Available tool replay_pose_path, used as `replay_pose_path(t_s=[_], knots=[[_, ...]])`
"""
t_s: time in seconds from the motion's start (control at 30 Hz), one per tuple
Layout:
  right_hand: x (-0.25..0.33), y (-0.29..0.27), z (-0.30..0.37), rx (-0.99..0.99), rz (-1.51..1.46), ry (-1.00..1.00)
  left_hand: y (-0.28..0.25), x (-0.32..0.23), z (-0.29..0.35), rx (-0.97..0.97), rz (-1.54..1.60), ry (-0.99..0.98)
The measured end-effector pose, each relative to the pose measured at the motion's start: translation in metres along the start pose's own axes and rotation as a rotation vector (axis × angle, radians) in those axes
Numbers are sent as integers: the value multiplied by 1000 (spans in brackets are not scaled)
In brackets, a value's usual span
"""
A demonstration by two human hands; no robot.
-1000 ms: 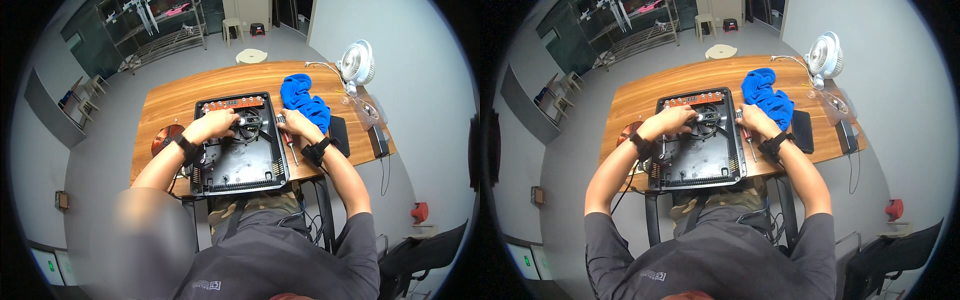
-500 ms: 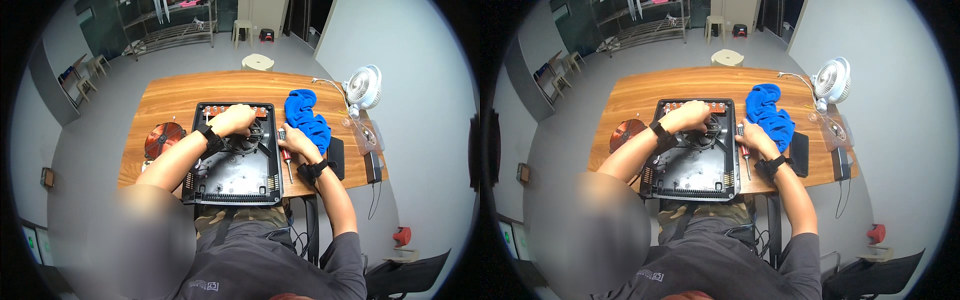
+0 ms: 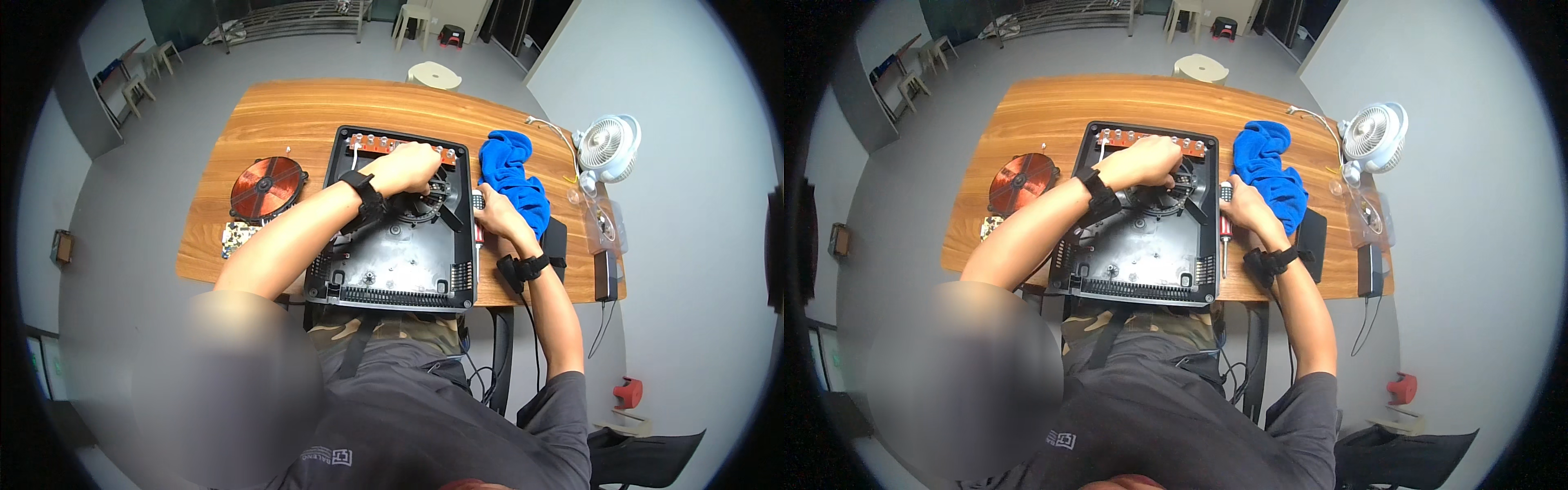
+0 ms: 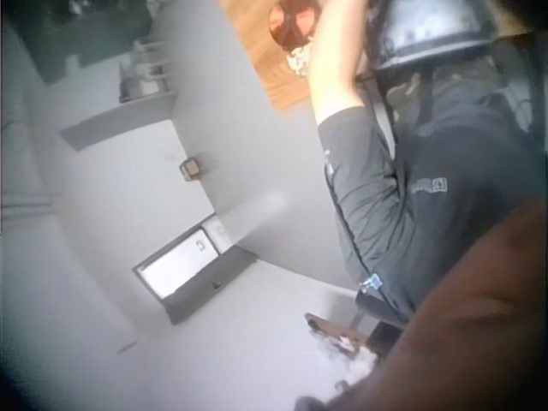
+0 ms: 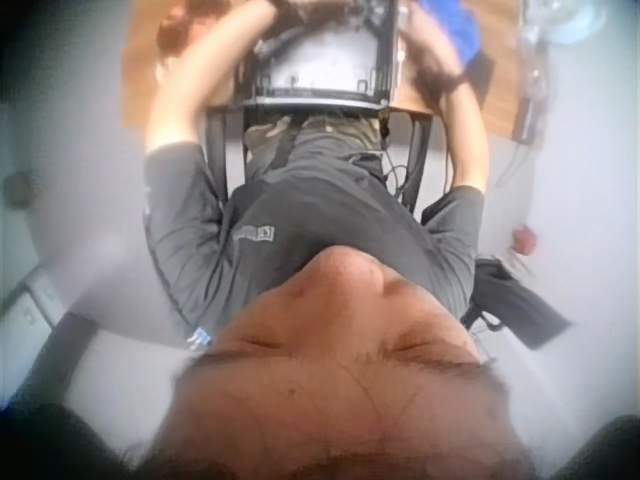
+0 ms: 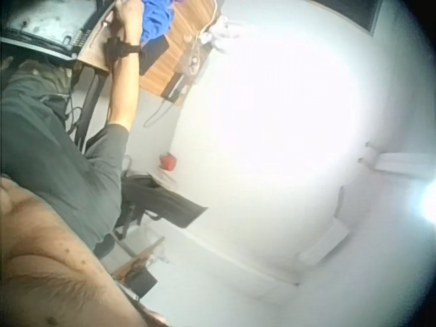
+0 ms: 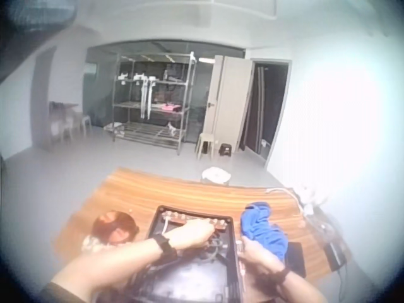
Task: The person disassembles a portable electric stove on a wooden table. They use a screwdriver to remove screws, detach the heating element and fan, and wipe the interior with a blue cloth.
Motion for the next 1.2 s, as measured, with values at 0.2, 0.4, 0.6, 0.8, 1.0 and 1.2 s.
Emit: replay_pose_path(t_s=[0.2, 0.4, 0.6, 0.8, 1.0, 1.2], knots=[[3, -28, 10, -32, -14, 76, -1, 4, 1, -34, 41, -5], [47, -123, 43, -337, -63, -77, -7, 4, 1, -32, 101, -30], [117, -162, 68, -628, -48, -328, -2, 9, -3, -22, 136, -92], [137, -124, 46, -604, -180, -493, 0, 8, -7, 32, 111, -134], [131, -101, 35, -562, -170, -478, 2, 12, -7, 32, 147, -153], [133, -102, 38, -555, -182, -486, 1, 10, -3, 25, 153, -161]])
Point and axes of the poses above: each hand's wrist, its own z-axis away from the middle knuckle, its own y-axis out of the palm, x = y × z, the point moved 6 cm from there along -z, towards the middle knuckle, and after that the axes turned 9 degrees about y, right-handed, at the moved point
